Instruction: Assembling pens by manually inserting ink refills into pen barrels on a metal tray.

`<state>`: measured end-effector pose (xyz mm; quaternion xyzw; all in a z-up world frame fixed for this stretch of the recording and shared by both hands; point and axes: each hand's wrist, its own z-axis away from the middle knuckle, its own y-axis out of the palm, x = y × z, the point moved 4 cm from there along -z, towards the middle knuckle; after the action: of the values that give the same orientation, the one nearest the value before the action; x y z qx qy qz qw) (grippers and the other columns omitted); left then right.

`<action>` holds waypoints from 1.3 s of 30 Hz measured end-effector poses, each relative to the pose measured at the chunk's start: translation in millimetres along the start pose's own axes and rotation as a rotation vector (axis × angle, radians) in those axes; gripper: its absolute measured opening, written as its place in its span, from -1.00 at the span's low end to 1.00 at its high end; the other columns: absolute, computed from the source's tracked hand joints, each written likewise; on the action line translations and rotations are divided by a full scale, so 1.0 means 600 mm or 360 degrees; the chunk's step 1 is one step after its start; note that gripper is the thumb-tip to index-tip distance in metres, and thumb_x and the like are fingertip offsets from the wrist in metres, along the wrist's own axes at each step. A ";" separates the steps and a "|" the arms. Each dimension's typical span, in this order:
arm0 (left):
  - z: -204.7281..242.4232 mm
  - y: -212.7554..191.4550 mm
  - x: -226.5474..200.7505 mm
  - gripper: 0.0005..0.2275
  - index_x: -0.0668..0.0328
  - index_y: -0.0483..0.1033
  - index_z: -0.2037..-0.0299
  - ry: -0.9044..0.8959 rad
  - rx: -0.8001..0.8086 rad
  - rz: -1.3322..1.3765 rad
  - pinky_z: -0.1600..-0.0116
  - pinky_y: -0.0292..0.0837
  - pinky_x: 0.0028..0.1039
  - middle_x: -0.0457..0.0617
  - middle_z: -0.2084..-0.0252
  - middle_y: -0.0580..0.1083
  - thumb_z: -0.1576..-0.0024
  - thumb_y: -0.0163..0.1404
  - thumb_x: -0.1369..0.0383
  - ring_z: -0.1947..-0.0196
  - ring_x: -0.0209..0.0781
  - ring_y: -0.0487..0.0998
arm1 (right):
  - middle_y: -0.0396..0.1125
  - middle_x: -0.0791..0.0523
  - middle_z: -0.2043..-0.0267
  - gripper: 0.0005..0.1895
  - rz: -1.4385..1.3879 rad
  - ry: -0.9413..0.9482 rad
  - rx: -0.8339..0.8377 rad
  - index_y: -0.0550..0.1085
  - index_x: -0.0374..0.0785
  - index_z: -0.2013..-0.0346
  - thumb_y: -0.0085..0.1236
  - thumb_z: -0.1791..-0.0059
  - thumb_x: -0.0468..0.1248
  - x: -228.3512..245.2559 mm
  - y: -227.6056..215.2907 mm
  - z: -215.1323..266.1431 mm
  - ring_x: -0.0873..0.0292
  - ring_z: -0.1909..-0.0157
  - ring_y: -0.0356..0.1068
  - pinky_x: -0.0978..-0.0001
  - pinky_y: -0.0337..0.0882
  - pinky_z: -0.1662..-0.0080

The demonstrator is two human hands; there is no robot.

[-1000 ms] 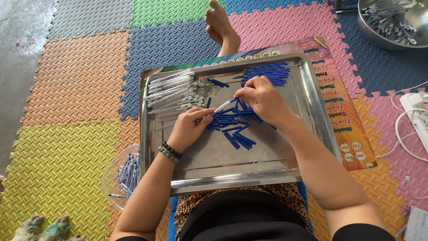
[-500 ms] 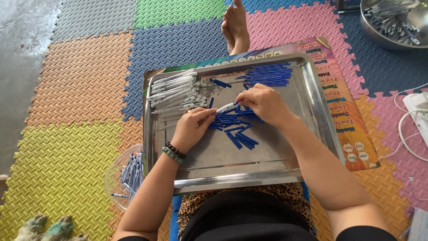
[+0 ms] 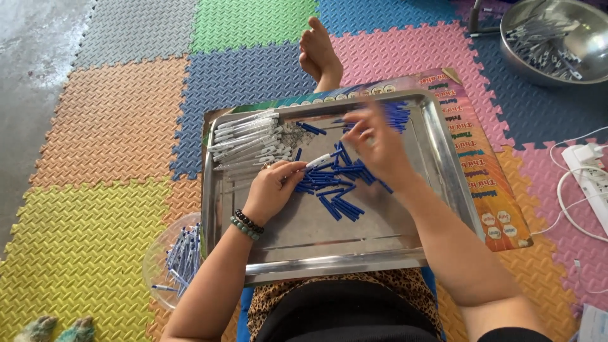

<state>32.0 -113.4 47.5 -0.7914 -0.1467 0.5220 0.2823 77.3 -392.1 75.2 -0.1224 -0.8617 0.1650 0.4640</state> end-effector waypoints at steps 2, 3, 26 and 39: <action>-0.002 0.001 0.005 -0.78 -0.09 0.77 -0.17 0.0005 -0.0014 -0.0016 0.06 0.70 -0.17 -0.03 0.04 0.72 -0.37 0.17 0.29 0.12 0.17 0.77 | 0.51 -0.02 -0.20 -0.29 -0.0109 -0.0024 -0.0156 0.12 -0.19 -0.66 0.19 -0.30 -0.11 0.017 -0.024 -0.007 0.11 0.01 0.55 0.32 0.61 -0.02; -0.002 -0.001 0.006 -0.78 -0.12 0.76 -0.18 0.0020 -0.0035 -0.0036 0.06 0.70 -0.17 -0.05 0.04 0.72 -0.37 0.17 0.28 0.10 0.17 0.76 | 0.47 -0.07 -0.13 -0.38 -0.0214 -0.0060 -0.0317 0.05 -0.19 -0.67 0.05 -0.38 -0.13 0.028 -0.039 -0.010 0.13 0.06 0.51 0.39 0.61 -0.01; -0.005 -0.003 0.016 -0.78 -0.09 0.73 -0.19 0.0048 -0.0020 -0.0071 0.07 0.67 -0.17 -0.03 0.00 0.70 -0.41 0.12 0.25 0.08 0.17 0.75 | 0.61 0.16 0.29 -0.86 0.0522 -0.0014 0.0379 0.68 0.05 0.08 0.23 -0.24 -0.06 -0.010 0.033 0.015 0.05 0.14 0.61 0.23 0.61 0.01; -0.006 -0.005 0.002 -0.77 -0.03 0.74 -0.20 -0.0001 0.0059 -0.0042 0.10 0.67 -0.18 0.01 0.03 0.71 -0.42 0.10 0.29 0.13 0.18 0.76 | 0.65 0.13 0.24 -0.90 0.0474 -0.0021 0.0446 0.74 0.04 0.10 0.31 -0.19 -0.14 -0.006 0.032 0.016 0.10 0.10 0.62 0.34 0.61 0.03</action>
<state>36.2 -111.3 49.4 -0.7839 -0.1475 0.5211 0.3036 72.5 -377.6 60.1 -0.1815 -0.8058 0.3508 0.4413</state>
